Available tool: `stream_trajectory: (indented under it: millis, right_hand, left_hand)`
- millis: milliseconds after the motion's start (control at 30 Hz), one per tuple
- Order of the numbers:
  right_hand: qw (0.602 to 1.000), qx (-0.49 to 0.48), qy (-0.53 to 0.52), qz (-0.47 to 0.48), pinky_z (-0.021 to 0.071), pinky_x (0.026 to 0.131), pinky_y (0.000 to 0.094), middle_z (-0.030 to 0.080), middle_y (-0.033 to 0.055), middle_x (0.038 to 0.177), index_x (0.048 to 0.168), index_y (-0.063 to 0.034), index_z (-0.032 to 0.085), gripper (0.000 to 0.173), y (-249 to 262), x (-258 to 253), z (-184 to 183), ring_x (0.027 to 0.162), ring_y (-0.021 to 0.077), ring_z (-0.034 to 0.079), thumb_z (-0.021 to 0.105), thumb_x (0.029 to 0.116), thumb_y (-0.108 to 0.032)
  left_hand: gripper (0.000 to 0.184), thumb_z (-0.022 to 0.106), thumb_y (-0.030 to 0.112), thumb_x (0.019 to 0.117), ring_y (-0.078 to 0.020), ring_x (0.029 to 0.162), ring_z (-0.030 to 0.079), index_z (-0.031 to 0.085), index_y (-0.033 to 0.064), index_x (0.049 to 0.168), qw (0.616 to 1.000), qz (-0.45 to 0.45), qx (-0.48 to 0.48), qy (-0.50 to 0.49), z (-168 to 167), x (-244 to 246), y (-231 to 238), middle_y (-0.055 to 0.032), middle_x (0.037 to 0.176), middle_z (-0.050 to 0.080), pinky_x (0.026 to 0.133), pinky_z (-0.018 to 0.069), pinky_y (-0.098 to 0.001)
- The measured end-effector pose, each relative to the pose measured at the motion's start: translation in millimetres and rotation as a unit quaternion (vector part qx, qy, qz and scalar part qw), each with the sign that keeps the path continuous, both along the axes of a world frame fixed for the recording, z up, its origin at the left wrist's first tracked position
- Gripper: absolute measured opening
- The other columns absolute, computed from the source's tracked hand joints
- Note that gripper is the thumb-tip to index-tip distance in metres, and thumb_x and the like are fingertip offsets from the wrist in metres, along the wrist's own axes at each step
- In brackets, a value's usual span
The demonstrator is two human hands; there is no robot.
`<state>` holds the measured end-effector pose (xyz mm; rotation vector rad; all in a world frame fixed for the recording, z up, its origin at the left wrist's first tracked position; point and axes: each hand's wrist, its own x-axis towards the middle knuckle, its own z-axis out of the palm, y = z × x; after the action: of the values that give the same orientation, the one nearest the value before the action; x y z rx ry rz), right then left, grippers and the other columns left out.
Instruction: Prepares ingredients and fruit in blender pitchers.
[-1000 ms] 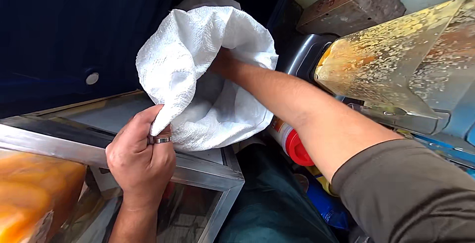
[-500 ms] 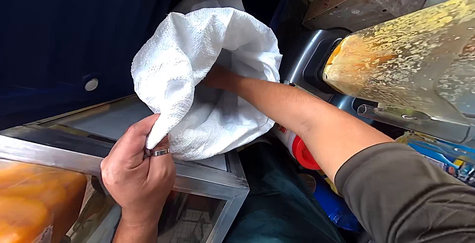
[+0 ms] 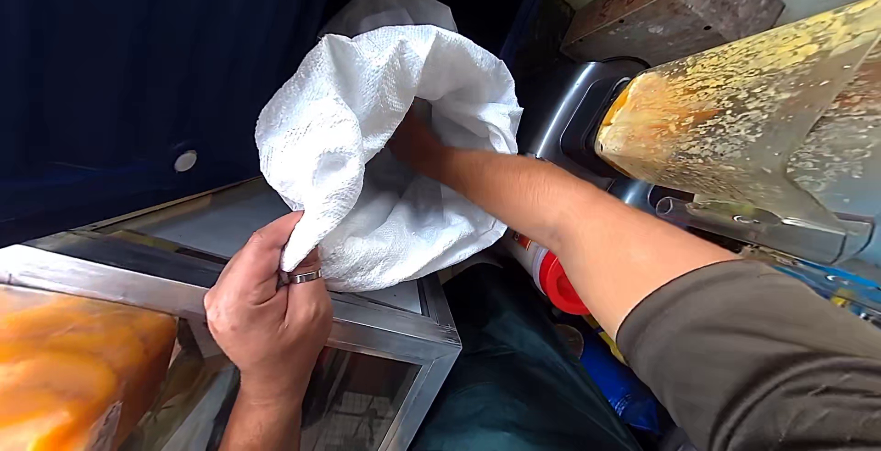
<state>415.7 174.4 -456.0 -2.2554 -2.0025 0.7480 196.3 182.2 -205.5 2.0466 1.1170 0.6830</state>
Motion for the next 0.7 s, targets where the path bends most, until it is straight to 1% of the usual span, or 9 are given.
stream_trajectory:
  millis: [67, 133, 200, 267, 333, 367, 433, 533, 700]
  right_hand:
    - [0.987, -0.138, 0.009, 0.085, 0.0300, 0.114, 0.0702, 0.045, 0.0359, 0.146, 0.121, 0.0097, 0.065, 0.030, -15, -26, -4, 0.139, 0.0528, 0.040, 0.055, 0.0996, -0.009]
    - [0.989, -0.117, 0.064, 0.060, 0.0476, 0.098, 0.0651, 0.060, 0.0298, 0.130, 0.115, 0.0027, 0.070, 0.031, -1, -21, 24, 0.124, 0.0465, 0.057, 0.061, 0.0988, -0.022]
    - [0.997, 0.024, 0.076, -0.027, 0.0485, 0.101, 0.0546, 0.067, 0.0245, 0.124, 0.122, 0.0027, 0.069, 0.037, 18, 0, 38, 0.121, 0.0381, 0.062, 0.062, 0.0995, -0.025]
    - [0.996, 0.052, 0.033, -0.067, 0.0444, 0.109, 0.0532, 0.064, 0.0221, 0.132, 0.129, 0.0005, 0.065, 0.036, 14, 8, 16, 0.129, 0.0366, 0.057, 0.054, 0.1028, -0.022]
    - [0.998, -0.002, 0.055, -0.013, 0.0341, 0.117, 0.0615, 0.048, 0.0277, 0.150, 0.128, 0.0021, 0.065, 0.035, -12, -4, -12, 0.139, 0.0473, 0.044, 0.052, 0.1026, -0.018]
    - [0.994, -0.061, 0.088, 0.021, 0.0367, 0.113, 0.0650, 0.046, 0.0319, 0.149, 0.123, 0.0024, 0.068, 0.034, -18, -10, -15, 0.135, 0.0507, 0.046, 0.055, 0.1026, -0.021]
    - [0.975, -0.148, 0.162, 0.042, 0.0492, 0.101, 0.0601, 0.048, 0.0319, 0.144, 0.120, 0.0013, 0.068, 0.039, -1, -10, -1, 0.123, 0.0450, 0.058, 0.053, 0.1053, -0.031]
    - [0.978, -0.093, 0.162, 0.097, 0.0391, 0.112, 0.0548, 0.060, 0.0296, 0.134, 0.127, 0.0072, 0.065, 0.040, 32, 20, 26, 0.131, 0.0418, 0.054, 0.055, 0.1058, -0.025]
    - [0.947, -0.226, 0.174, 0.149, 0.0467, 0.101, 0.0637, 0.063, 0.0260, 0.125, 0.114, 0.0012, 0.069, 0.038, 6, 10, -25, 0.122, 0.0438, 0.058, 0.058, 0.1033, -0.033]
  left_hand:
    - [0.023, 0.050, 0.010, 0.1010, 0.0044, 0.082, 0.062, 0.069, -0.0012, 0.110, 1.000, -0.002, 0.001, 0.009, 2, -1, -1, -0.0025, 0.091, 0.070, 0.074, 0.0501, -0.0149]
    - [0.023, 0.051, 0.011, 0.1014, 0.0040, 0.081, 0.062, 0.069, -0.0013, 0.110, 1.000, -0.005, -0.001, 0.008, 1, 0, -1, -0.0024, 0.091, 0.070, 0.073, 0.0502, -0.0150]
    - [0.022, 0.051, 0.010, 0.1011, 0.0048, 0.082, 0.062, 0.068, -0.0014, 0.109, 1.000, 0.000, -0.002, 0.005, 1, 0, -2, -0.0015, 0.092, 0.070, 0.074, 0.0502, -0.0143]
    - [0.022, 0.051, 0.010, 0.1009, 0.0042, 0.081, 0.061, 0.069, -0.0011, 0.109, 1.000, 0.002, -0.001, 0.003, 2, 0, -1, -0.0012, 0.090, 0.069, 0.073, 0.0501, -0.0144]
    - [0.023, 0.051, 0.010, 0.1010, 0.0038, 0.082, 0.062, 0.069, -0.0004, 0.109, 1.000, 0.002, -0.002, 0.009, 1, 1, -2, -0.0020, 0.092, 0.070, 0.074, 0.0501, -0.0150]
    - [0.023, 0.051, 0.010, 0.1011, 0.0040, 0.083, 0.062, 0.069, -0.0009, 0.109, 1.000, 0.003, -0.002, 0.013, 1, 1, -3, -0.0027, 0.093, 0.071, 0.075, 0.0505, -0.0149]
    - [0.023, 0.051, 0.009, 0.1009, 0.0036, 0.084, 0.063, 0.069, -0.0013, 0.109, 1.000, 0.001, -0.002, 0.013, 2, 0, -3, -0.0029, 0.094, 0.071, 0.075, 0.0512, -0.0149]
    - [0.022, 0.051, 0.010, 0.1011, 0.0044, 0.083, 0.062, 0.069, -0.0013, 0.109, 1.000, 0.005, 0.004, 0.006, 2, 1, -1, -0.0016, 0.092, 0.070, 0.075, 0.0502, -0.0141]
    - [0.022, 0.051, 0.009, 0.1014, 0.0039, 0.084, 0.062, 0.069, -0.0016, 0.109, 1.000, 0.002, 0.006, 0.003, 1, 1, -2, -0.0022, 0.093, 0.070, 0.075, 0.0512, -0.0146]
